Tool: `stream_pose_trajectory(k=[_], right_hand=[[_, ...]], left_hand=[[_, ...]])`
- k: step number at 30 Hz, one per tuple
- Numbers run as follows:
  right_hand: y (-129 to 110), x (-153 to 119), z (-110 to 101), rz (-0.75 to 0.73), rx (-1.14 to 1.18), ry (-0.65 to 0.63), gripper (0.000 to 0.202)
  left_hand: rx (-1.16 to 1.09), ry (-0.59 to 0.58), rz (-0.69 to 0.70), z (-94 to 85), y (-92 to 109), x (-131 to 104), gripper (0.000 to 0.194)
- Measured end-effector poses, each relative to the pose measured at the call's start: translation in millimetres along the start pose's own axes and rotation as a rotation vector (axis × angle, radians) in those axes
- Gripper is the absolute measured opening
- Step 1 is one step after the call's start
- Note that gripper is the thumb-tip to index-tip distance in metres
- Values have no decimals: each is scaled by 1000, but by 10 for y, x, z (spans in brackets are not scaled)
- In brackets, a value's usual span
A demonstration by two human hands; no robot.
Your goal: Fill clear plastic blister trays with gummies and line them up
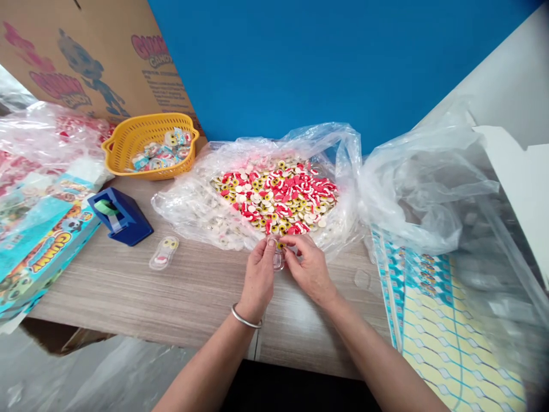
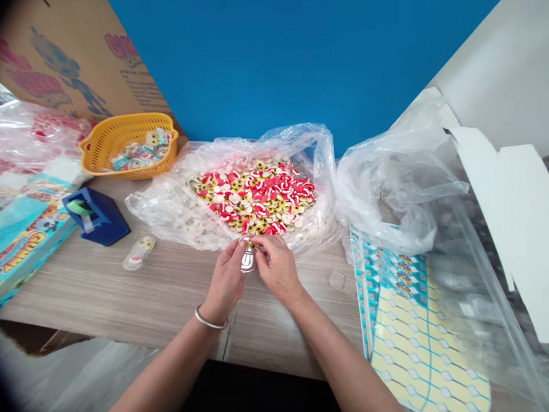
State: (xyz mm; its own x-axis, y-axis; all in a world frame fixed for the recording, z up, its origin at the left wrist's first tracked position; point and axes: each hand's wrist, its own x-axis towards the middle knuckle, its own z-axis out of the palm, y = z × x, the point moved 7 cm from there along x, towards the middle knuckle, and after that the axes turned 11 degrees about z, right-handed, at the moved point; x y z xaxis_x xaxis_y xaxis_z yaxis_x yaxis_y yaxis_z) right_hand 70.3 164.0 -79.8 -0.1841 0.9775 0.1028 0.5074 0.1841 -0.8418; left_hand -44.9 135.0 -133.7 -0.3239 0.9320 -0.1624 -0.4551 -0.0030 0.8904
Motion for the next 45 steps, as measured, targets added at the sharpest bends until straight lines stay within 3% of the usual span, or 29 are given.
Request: stream_pose_trajectory(k=[3,6,9,11,15,20,23,26,32,35,38,42,45], right_hand=[[36,-16,14,54,7,24,28],[40,8,29,46,10,-39,25],[100,123,-24,57,61,-100,26],[205,259,-121,124,62,-75,26],[307,521,-300,163,-262,7,23],[235,579,-139,126,-708,-173,17],[216,568,-63,99,-794,-204,16],[220,550,-77,73,-698,-186,14],[-99,179,-209,-129,-359,-21,18],[-293,-118,-122,-312,-446,-50,23],[-336,-333,-66,-421,-645,-64,28],[-252,-551,-138,-393,-767,-104,25],[-226,-728,-339,-332,-681,-47,24]], left_hand=[[32,-16,6,10,-11,-17,32],[41,-28,4,13,3,-9,31],[26,24,-72,-29,-8,11,36],[15,60,-130,-53,-13,24,42],[0,84,-176,-63,7,51,48],[81,43,-190,-37,-16,87,50],[94,48,-185,-31,-37,110,49],[91,36,-183,-18,-33,110,50],[-43,16,-165,41,49,58,44],[-62,-5,-149,103,63,27,36],[-18,5,-176,158,10,-33,33],[11,-33,-219,310,-61,-147,30],[-1,-127,-273,493,-99,-232,36]])
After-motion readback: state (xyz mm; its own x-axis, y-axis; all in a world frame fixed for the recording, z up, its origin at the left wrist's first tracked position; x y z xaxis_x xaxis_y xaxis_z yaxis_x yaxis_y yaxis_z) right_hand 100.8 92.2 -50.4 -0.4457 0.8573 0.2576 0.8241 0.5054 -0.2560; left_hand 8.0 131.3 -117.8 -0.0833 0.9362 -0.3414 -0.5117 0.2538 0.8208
